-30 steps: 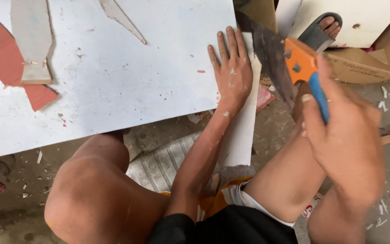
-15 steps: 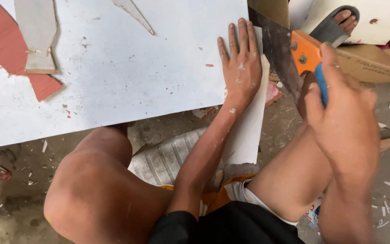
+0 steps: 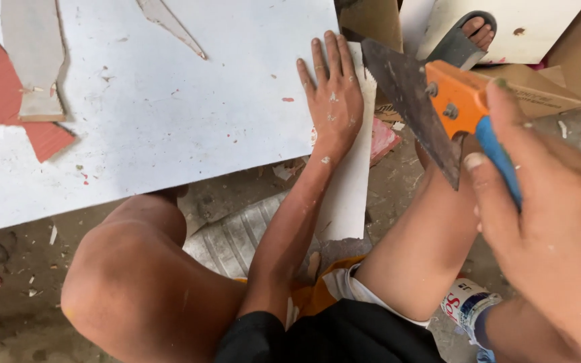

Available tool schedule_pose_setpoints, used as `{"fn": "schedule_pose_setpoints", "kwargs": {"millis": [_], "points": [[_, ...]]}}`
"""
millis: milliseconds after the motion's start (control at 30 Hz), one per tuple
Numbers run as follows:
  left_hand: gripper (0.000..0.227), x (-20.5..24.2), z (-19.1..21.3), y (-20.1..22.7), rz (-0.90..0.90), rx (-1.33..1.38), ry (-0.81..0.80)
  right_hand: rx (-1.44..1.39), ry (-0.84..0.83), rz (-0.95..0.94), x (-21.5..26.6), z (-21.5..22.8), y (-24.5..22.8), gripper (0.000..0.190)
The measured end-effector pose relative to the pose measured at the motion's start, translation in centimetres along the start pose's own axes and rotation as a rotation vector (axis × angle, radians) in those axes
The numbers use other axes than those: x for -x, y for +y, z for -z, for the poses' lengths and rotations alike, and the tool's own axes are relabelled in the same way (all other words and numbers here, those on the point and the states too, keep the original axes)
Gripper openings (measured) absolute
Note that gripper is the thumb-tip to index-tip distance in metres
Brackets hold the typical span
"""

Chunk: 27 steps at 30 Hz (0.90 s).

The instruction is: The person uses a hand saw to cut a white rectangular board on a white table. They hold the board with their left hand and saw with their right, periodically adjusting the board's position to continue cutting along a marked line.

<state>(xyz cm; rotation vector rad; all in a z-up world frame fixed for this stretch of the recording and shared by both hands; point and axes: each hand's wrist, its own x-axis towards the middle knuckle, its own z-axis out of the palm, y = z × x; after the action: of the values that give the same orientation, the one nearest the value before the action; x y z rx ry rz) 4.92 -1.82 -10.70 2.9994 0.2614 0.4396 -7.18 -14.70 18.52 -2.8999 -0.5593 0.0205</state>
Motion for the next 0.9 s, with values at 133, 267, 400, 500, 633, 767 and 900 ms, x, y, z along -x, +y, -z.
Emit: {"fn": "schedule_pose_setpoints", "kwargs": {"millis": [133,267,400,500,633,767,900], "points": [[0.055,-0.1,0.3,-0.2,-0.003,0.028,-0.073,-0.014,-0.042,-0.085,0.0,0.4,-1.1,0.060],[0.056,-0.4,0.2,-0.1,-0.002,-0.002,-0.077,-0.114,-0.052,-0.140,0.9,0.3,-1.1,0.061],[0.057,-0.4,0.3,-0.1,-0.002,-0.028,-0.096,-0.026,-0.055,-0.161,0.7,0.1,-1.8,0.061],[0.055,-0.4,0.4,-0.2,-0.003,-0.028,-0.115,-0.050,-0.063,-0.195,0.9,-0.6,-1.2,0.060],[0.059,-0.4,1.0,-0.5,-0.014,-0.030,-0.173,0.151,-0.034,-0.005,-0.5,-3.4,-0.1,0.060],[0.060,-0.5,0.8,-0.2,-0.023,-0.019,-0.123,0.247,0.022,0.041,-0.5,-3.7,2.2,0.062],[0.059,-0.2,0.8,-0.4,-0.039,-0.029,-0.140,0.247,-0.022,-0.050,-0.4,-3.4,2.1,0.063]]}}
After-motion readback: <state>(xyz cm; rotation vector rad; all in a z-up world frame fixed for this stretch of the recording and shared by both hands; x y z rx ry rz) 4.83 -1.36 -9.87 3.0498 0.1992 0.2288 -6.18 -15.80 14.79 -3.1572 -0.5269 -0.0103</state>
